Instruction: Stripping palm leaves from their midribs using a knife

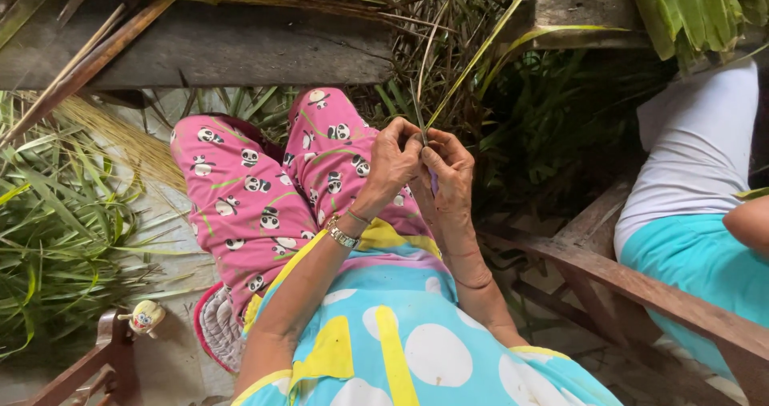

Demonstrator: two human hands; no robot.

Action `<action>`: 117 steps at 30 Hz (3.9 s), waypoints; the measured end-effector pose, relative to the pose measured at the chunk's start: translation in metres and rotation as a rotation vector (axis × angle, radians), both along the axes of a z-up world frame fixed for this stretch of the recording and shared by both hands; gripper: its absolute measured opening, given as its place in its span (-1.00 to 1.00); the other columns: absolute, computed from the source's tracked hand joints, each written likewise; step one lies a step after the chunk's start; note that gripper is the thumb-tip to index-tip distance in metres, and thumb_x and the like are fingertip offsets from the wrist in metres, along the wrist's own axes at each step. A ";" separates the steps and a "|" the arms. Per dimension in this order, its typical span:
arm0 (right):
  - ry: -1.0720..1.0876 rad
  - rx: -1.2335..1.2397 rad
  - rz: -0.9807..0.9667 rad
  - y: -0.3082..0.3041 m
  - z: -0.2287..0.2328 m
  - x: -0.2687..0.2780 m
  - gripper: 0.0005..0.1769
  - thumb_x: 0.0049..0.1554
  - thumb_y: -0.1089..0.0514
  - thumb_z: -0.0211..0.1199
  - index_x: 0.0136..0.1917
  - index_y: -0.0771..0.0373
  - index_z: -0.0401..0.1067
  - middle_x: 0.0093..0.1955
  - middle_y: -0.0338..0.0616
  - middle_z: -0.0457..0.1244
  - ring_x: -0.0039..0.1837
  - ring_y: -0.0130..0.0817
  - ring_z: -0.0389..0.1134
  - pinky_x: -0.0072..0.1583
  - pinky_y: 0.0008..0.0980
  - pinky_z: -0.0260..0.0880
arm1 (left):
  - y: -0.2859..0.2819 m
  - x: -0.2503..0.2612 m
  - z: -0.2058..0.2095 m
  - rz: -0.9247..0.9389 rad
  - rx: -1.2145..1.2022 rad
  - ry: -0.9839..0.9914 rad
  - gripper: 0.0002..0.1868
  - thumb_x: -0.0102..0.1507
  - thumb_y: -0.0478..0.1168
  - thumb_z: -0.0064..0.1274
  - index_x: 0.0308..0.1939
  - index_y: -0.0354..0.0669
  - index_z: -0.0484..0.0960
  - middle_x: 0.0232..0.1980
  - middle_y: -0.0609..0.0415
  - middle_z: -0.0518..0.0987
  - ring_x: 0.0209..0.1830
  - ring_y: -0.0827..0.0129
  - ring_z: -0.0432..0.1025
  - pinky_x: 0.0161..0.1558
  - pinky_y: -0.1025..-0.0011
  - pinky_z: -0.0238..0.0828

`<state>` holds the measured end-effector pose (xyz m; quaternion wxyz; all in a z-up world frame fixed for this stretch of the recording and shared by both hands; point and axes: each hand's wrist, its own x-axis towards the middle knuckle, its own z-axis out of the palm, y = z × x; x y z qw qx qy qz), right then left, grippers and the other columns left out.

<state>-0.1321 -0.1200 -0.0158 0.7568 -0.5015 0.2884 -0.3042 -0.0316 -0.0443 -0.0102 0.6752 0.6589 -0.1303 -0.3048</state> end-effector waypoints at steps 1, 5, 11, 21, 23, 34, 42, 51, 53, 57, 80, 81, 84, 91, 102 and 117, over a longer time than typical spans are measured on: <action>-0.002 -0.003 -0.001 -0.004 -0.001 0.002 -0.71 0.18 0.40 0.26 0.19 0.39 0.46 -0.26 -0.05 0.30 -0.51 -0.60 0.17 -0.51 -0.64 0.15 | 0.000 -0.001 -0.001 -0.001 -0.003 -0.002 -0.92 0.23 -0.36 0.07 -0.25 -0.11 0.65 -0.38 0.07 0.59 -0.37 0.38 0.46 -0.34 0.39 0.44; 0.006 -0.063 -0.030 -0.013 0.000 0.009 -0.71 0.19 0.36 0.26 0.21 0.37 0.49 -0.30 -0.03 0.28 -0.51 -0.53 0.19 -0.53 -0.56 0.13 | 0.002 -0.008 -0.005 -0.035 0.006 -0.033 -0.96 0.23 -0.33 0.11 -0.27 -0.12 0.65 -0.38 0.04 0.58 -0.37 0.37 0.45 -0.36 0.40 0.42; -0.045 -0.001 -0.020 -0.021 -0.006 0.009 -0.71 0.22 0.36 0.24 0.23 0.39 0.47 -0.38 0.03 0.23 -0.58 -0.38 0.17 -0.56 -0.45 0.12 | 0.006 -0.007 -0.007 -0.060 0.003 -0.055 -0.97 0.23 -0.32 0.11 -0.27 -0.12 0.65 -0.38 0.06 0.58 -0.38 0.39 0.44 -0.38 0.42 0.40; -0.086 0.136 -0.069 -0.056 -0.002 0.015 -0.70 0.24 0.23 0.30 0.24 0.29 0.48 -0.29 0.01 0.27 -0.51 -0.35 0.23 -0.55 -0.43 0.22 | 0.042 -0.018 0.010 -0.159 0.104 -0.175 -0.97 0.23 -0.26 0.14 -0.25 -0.07 0.65 -0.38 0.03 0.62 -0.36 0.24 0.51 -0.36 0.34 0.41; -0.090 0.144 -0.070 -0.057 -0.004 0.017 -0.71 0.24 0.23 0.30 0.24 0.28 0.49 -0.29 0.02 0.26 -0.51 -0.33 0.23 -0.55 -0.41 0.22 | 0.047 -0.018 0.006 -0.165 0.113 -0.187 -0.95 0.24 -0.24 0.14 -0.22 -0.04 0.65 -0.36 0.04 0.62 -0.35 0.26 0.51 -0.35 0.34 0.41; -0.114 0.208 -0.116 -0.077 -0.005 0.020 -0.69 0.23 0.21 0.31 0.24 0.28 0.48 -0.27 0.01 0.29 -0.50 -0.29 0.21 -0.54 -0.33 0.20 | 0.094 -0.018 0.018 -0.202 0.086 -0.170 -0.94 0.24 -0.27 0.13 -0.21 -0.12 0.65 -0.38 -0.02 0.58 -0.37 0.26 0.46 -0.36 0.33 0.37; -0.111 0.233 -0.095 -0.063 -0.002 0.031 -0.71 0.21 0.20 0.34 0.21 0.28 0.51 -0.26 0.02 0.29 -0.51 -0.31 0.22 -0.54 -0.35 0.20 | 0.132 -0.015 0.022 -0.206 0.110 -0.087 -0.95 0.26 -0.25 0.13 -0.24 -0.11 0.66 -0.48 0.04 0.52 -0.48 0.39 0.40 -0.46 0.44 0.35; -0.135 0.233 -0.181 -0.103 -0.011 0.025 -0.75 0.23 0.19 0.32 0.18 0.24 0.53 -0.26 -0.03 0.30 -0.51 -0.30 0.20 -0.55 -0.33 0.18 | 0.181 -0.019 0.004 -0.216 0.053 0.038 -0.93 0.24 -0.31 0.17 -0.23 -0.22 0.69 -0.52 0.04 0.53 -0.51 0.46 0.41 -0.49 0.52 0.36; -0.131 0.228 -0.192 -0.108 -0.012 0.025 -0.75 0.23 0.17 0.33 0.18 0.24 0.52 -0.25 -0.04 0.30 -0.50 -0.31 0.20 -0.54 -0.34 0.18 | 0.194 -0.020 0.011 -0.212 0.053 0.071 -0.93 0.24 -0.30 0.16 -0.24 -0.23 0.68 -0.52 0.06 0.52 -0.52 0.48 0.39 -0.49 0.54 0.34; -0.221 0.264 -0.147 -0.113 -0.004 0.027 -0.67 0.18 0.15 0.36 0.18 0.32 0.47 -0.23 -0.15 0.28 -0.47 -0.44 0.16 -0.49 -0.45 0.07 | 0.214 -0.014 0.052 -0.298 0.165 0.056 -0.90 0.31 -0.28 0.05 -0.33 -0.10 0.52 -0.42 0.23 0.36 -0.42 0.55 0.22 -0.37 0.51 0.18; -0.194 0.273 -0.238 -0.124 -0.009 0.012 -0.71 0.20 0.17 0.33 0.16 0.31 0.46 -0.26 -0.15 0.28 -0.49 -0.42 0.18 -0.48 -0.43 0.11 | 0.332 0.022 0.013 -0.243 0.229 0.297 -0.93 0.27 -0.32 0.14 -0.27 -0.23 0.59 -0.38 0.15 0.45 -0.44 0.54 0.26 -0.45 0.52 0.22; -0.189 0.263 -0.238 -0.122 -0.007 0.012 -0.70 0.21 0.16 0.32 0.17 0.32 0.45 -0.25 -0.16 0.28 -0.48 -0.42 0.18 -0.48 -0.43 0.12 | 0.335 0.026 0.015 -0.253 0.242 0.261 -0.92 0.26 -0.32 0.17 -0.29 -0.25 0.61 -0.38 0.16 0.46 -0.38 0.53 0.23 -0.35 0.53 0.15; -0.196 0.278 -0.234 -0.130 -0.015 0.007 -0.74 0.22 0.16 0.31 0.15 0.28 0.48 -0.25 -0.17 0.28 -0.48 -0.42 0.18 -0.49 -0.44 0.10 | 0.347 0.033 0.017 -0.234 0.230 0.335 -0.86 0.23 -0.24 0.20 -0.29 -0.25 0.61 -0.44 0.12 0.45 -0.48 0.48 0.27 -0.42 0.51 0.20; -0.181 0.267 -0.238 -0.127 -0.018 0.008 -0.73 0.21 0.15 0.32 0.15 0.28 0.48 -0.25 -0.17 0.29 -0.48 -0.44 0.18 -0.49 -0.45 0.08 | 0.368 0.047 0.011 -0.269 0.158 0.321 -0.83 0.24 -0.25 0.21 -0.32 -0.32 0.61 -0.43 0.12 0.47 -0.47 0.49 0.30 -0.41 0.54 0.23; -0.168 0.239 -0.293 -0.138 -0.003 -0.003 -0.75 0.20 0.13 0.34 0.12 0.24 0.52 -0.27 -0.22 0.28 -0.48 -0.48 0.18 -0.49 -0.48 0.07 | 0.442 0.064 -0.004 -0.179 0.372 0.323 -0.81 0.20 -0.29 0.20 -0.38 -0.41 0.60 -0.60 0.09 0.34 -0.64 0.50 0.10 -0.56 0.51 -0.13; -0.195 0.273 -0.301 -0.212 -0.053 -0.052 -0.79 0.23 0.09 0.31 0.14 0.11 0.50 -0.23 -0.29 0.29 -0.47 -0.50 0.14 -0.48 -0.46 0.11 | 0.548 0.076 -0.001 0.055 0.451 0.223 -0.94 0.17 -0.44 0.18 -0.37 -0.43 0.66 -0.67 -0.09 0.46 -0.78 0.39 0.18 -0.66 0.49 -0.02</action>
